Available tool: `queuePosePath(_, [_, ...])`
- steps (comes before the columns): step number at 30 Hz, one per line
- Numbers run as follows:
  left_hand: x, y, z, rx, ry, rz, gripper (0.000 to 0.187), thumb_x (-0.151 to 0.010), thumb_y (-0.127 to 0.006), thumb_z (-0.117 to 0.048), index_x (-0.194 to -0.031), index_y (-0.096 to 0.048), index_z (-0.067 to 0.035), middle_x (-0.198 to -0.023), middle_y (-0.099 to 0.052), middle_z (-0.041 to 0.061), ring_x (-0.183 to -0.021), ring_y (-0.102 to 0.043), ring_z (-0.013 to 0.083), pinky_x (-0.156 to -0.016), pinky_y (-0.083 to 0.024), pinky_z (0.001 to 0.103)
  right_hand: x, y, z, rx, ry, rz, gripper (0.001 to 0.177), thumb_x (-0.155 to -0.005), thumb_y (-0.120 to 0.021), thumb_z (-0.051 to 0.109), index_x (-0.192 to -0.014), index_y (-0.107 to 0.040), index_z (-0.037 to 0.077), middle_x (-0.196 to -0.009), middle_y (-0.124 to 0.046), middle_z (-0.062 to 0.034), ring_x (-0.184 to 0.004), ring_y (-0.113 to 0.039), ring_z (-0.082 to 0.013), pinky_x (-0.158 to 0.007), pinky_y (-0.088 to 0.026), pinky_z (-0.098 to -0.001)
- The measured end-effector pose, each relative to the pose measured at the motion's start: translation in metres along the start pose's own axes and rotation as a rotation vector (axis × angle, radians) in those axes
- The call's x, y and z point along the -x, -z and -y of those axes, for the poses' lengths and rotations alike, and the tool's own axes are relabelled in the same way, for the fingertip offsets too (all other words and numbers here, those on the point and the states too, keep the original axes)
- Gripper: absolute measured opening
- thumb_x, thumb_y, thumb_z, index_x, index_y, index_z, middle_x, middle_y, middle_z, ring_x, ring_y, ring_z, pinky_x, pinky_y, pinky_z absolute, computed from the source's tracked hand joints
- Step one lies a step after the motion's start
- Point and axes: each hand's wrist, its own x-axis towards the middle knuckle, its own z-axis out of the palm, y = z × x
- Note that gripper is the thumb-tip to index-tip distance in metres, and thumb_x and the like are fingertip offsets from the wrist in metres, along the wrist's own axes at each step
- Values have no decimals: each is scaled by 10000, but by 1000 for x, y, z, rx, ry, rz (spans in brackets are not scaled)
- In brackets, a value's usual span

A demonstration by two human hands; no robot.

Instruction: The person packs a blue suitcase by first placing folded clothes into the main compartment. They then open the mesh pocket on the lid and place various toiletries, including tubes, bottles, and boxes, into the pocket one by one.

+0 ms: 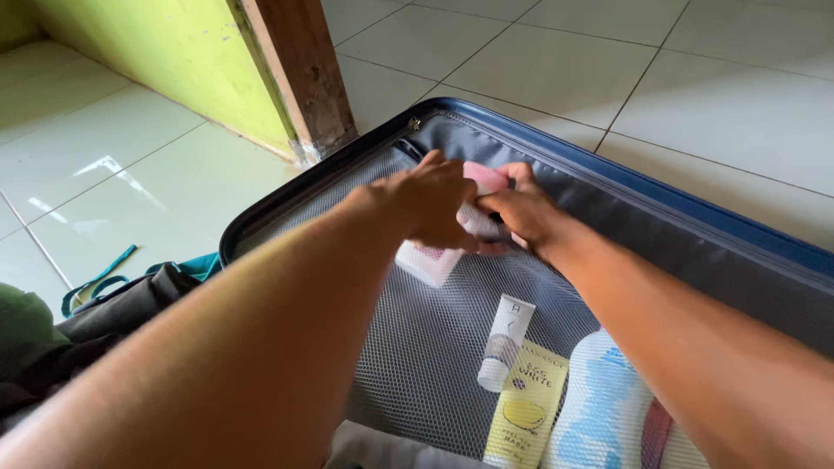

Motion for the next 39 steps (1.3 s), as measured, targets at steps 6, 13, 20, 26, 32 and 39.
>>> queuePosePath(6, [5,-12,-11,221,326,101,845,-553,-763,-466,-1266,-384,-218,-1162,-407,77,-1143,-336,265,-810,-444,474,43,-9,26,167,-313,187,314,-781,-494,208,-1073,-475,94,-925,-567,-130,-618,-603,-192,-521,-541,-325])
queuePosePath(13, [12,3,-20,67,240,356,611,-592,-668,-555,-1044,-657,-143,-1036,-660,57,-991,-625,237,-790,-500,394,60,-20,42,176,-391,280,312,-826,-483,263,-998,-566,15,-864,-610,-91,-663,-596,-163,-555,-513,-321])
queuePosePath(20, [2,2,-28,-152,146,455,679,-638,-606,-658,-1122,-611,-182,-1133,-590,47,-1115,-485,255,-949,-312,448,65,-16,36,320,-321,432,233,-827,-486,235,-897,-601,45,-761,-602,-50,-619,-552,-112,-486,-444,-252])
queuePosePath(26, [-14,-12,-23,123,148,547,715,-568,-654,-611,-1126,-591,-167,-1139,-580,49,-1042,-560,234,-862,-464,375,68,-4,36,386,-309,516,214,-838,-485,223,-853,-574,29,-690,-567,-73,-553,-495,-127,-429,-393,-248])
queuePosePath(32, [-24,-31,-17,491,128,580,655,-522,-725,-474,-1068,-628,-125,-1087,-633,55,-967,-635,201,-790,-539,339,75,3,46,499,-475,455,155,-788,-523,183,-872,-570,63,-797,-618,-50,-621,-574,-125,-476,-437,-242])
queuePosePath(39, [-35,-24,-42,238,129,578,670,-563,-682,-513,-1119,-588,-151,-1151,-577,54,-1041,-561,213,-841,-484,365,81,6,45,504,-464,404,209,-818,-523,230,-871,-582,36,-721,-617,-36,-566,-556,-96,-468,-453,-225])
